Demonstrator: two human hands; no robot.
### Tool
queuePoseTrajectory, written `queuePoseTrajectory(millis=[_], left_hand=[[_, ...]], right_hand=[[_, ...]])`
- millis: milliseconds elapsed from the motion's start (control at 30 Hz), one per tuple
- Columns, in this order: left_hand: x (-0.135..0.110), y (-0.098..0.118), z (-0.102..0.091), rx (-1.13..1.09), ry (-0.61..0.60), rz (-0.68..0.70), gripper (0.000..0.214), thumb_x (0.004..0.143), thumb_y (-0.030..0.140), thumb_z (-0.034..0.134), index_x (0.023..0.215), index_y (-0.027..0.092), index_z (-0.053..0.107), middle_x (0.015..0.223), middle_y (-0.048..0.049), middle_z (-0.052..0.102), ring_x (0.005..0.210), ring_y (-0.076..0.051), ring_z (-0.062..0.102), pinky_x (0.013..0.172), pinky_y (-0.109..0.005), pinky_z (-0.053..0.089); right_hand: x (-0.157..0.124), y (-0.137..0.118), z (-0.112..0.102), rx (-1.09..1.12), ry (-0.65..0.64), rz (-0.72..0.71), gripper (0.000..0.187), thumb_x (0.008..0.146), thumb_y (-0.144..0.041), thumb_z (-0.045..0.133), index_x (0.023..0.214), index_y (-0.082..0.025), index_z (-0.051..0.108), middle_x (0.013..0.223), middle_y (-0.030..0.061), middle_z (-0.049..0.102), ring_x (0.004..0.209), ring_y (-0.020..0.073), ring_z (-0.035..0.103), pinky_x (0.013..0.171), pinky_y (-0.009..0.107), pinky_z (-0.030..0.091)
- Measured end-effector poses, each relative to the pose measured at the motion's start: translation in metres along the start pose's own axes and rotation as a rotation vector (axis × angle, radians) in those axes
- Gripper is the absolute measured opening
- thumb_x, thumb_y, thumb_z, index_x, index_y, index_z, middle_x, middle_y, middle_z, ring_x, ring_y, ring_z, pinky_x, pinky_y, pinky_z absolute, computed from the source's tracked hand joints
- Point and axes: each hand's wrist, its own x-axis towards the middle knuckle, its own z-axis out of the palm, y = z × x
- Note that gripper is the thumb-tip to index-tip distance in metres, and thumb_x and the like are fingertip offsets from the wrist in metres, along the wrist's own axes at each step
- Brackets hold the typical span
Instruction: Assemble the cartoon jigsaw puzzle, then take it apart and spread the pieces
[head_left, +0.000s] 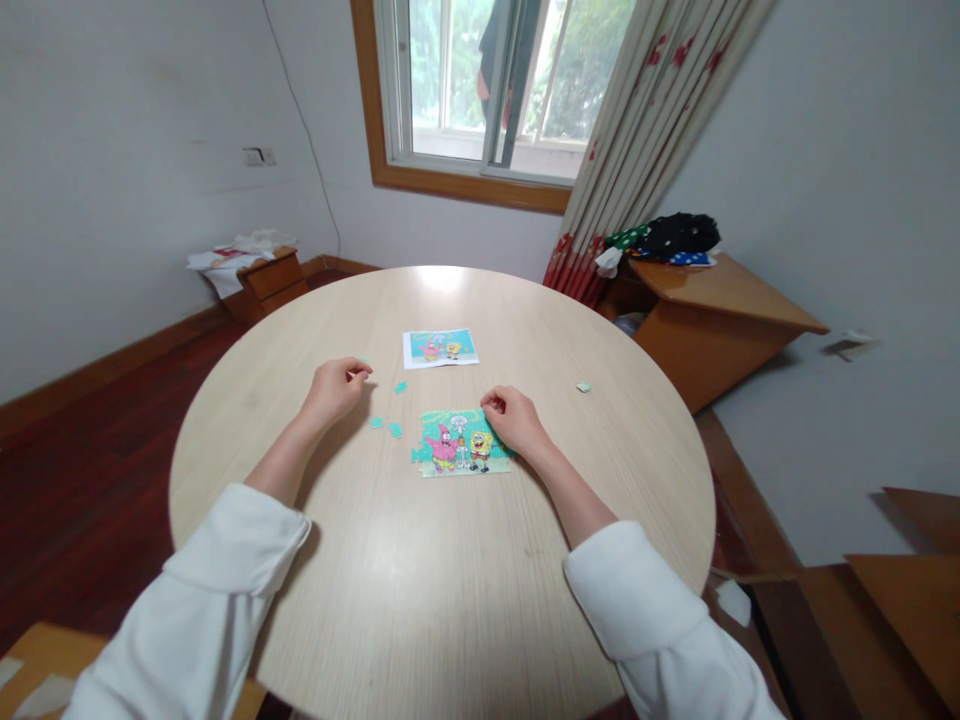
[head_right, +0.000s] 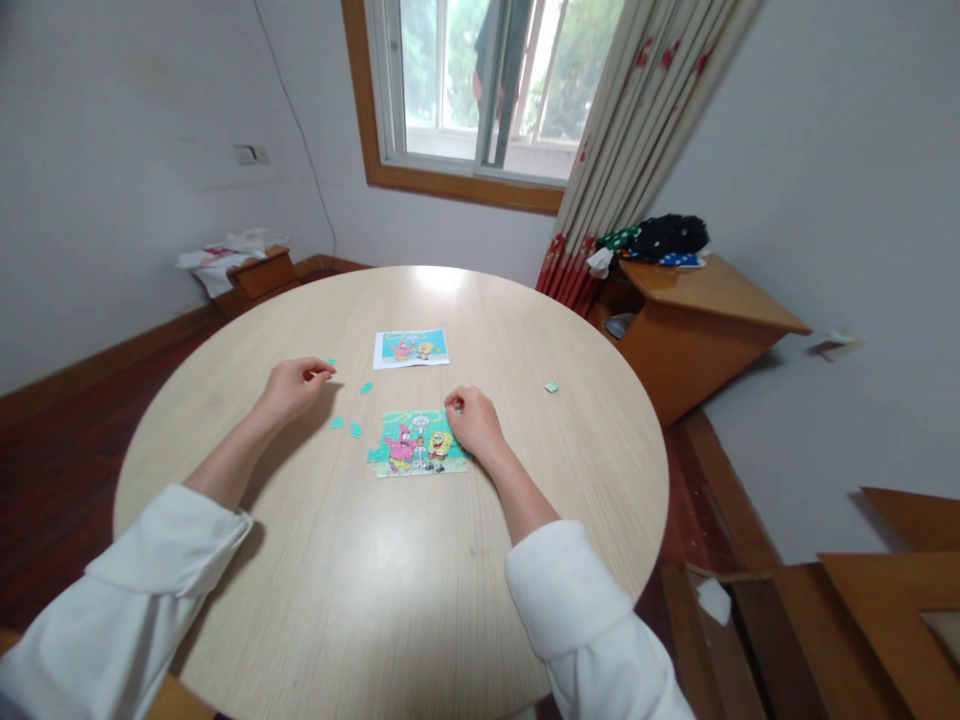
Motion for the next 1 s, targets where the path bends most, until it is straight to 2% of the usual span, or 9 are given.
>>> queuePoseTrajectory(millis=[233, 433, 533, 633, 700, 833, 1000], left_hand=[[0.002, -0.019, -0.005, 0.254, 0.126, -0.119, 0.026, 0.077, 0.025, 0.048, 0.087, 0.016, 0.070, 0.092, -0.0124, 0.070, 0.087, -0.025, 0.063, 0.078, -0.034, 0.044], [0.003, -0.018, -0.006, 0.209, 0.095, -0.123, 0.024, 0.078, 0.030, 0.050, 0.082, 0.016, 0.069, 0.084, -0.0099, 0.070, 0.078, -0.022, 0.062, 0.071, -0.031, 0.044], [0.002, -0.011, 0.001, 0.216, 0.045, -0.004, 0.024, 0.080, 0.030, 0.049, 0.081, 0.016, 0.069, 0.083, -0.0087, 0.069, 0.079, -0.021, 0.061, 0.073, -0.031, 0.043], [-0.001, -0.004, 0.014, 0.258, -0.055, 0.256, 0.026, 0.082, 0.025, 0.046, 0.090, 0.017, 0.069, 0.097, -0.0105, 0.068, 0.092, -0.024, 0.057, 0.082, -0.036, 0.039], [-0.002, -0.001, 0.023, 0.286, -0.117, 0.367, 0.029, 0.084, 0.023, 0.044, 0.100, 0.020, 0.068, 0.106, -0.0108, 0.065, 0.099, -0.026, 0.054, 0.085, -0.041, 0.037], [-0.004, -0.001, 0.032, 0.341, -0.186, 0.396, 0.030, 0.084, 0.024, 0.045, 0.105, 0.023, 0.068, 0.111, -0.0109, 0.064, 0.101, -0.028, 0.051, 0.085, -0.044, 0.035], [0.000, -0.003, 0.028, 0.357, -0.198, 0.353, 0.028, 0.082, 0.023, 0.047, 0.099, 0.020, 0.069, 0.105, -0.0117, 0.064, 0.101, -0.028, 0.054, 0.083, -0.042, 0.037]], right_hand=[[-0.001, 0.001, -0.001, -0.016, -0.006, 0.000, 0.016, 0.071, -0.007, 0.051, 0.074, -0.016, 0.064, 0.071, 0.0012, 0.060, 0.067, 0.0127, 0.054, 0.065, 0.024, 0.040], [-0.001, 0.002, 0.000, 0.006, 0.001, -0.006, 0.015, 0.072, -0.009, 0.051, 0.073, -0.016, 0.064, 0.071, 0.0014, 0.060, 0.066, 0.0128, 0.054, 0.064, 0.025, 0.040], [-0.001, 0.002, 0.000, 0.011, 0.001, -0.006, 0.015, 0.072, -0.010, 0.051, 0.073, -0.016, 0.064, 0.071, 0.0013, 0.059, 0.066, 0.0128, 0.053, 0.065, 0.025, 0.041], [0.000, 0.000, 0.000, 0.017, 0.002, 0.002, 0.014, 0.072, -0.010, 0.051, 0.073, -0.016, 0.064, 0.070, 0.0014, 0.059, 0.066, 0.0130, 0.053, 0.065, 0.025, 0.041], [0.000, 0.000, 0.000, 0.020, 0.006, 0.004, 0.014, 0.072, -0.011, 0.051, 0.073, -0.016, 0.065, 0.070, 0.0014, 0.059, 0.066, 0.0131, 0.053, 0.066, 0.026, 0.041], [0.001, 0.001, 0.001, 0.024, 0.009, 0.003, 0.014, 0.071, -0.011, 0.051, 0.073, -0.016, 0.064, 0.070, 0.0013, 0.059, 0.066, 0.0132, 0.053, 0.066, 0.026, 0.042], [0.001, 0.002, 0.001, 0.035, 0.017, 0.005, 0.013, 0.070, -0.012, 0.051, 0.072, -0.017, 0.064, 0.069, 0.0010, 0.059, 0.065, 0.0134, 0.053, 0.066, 0.026, 0.042]])
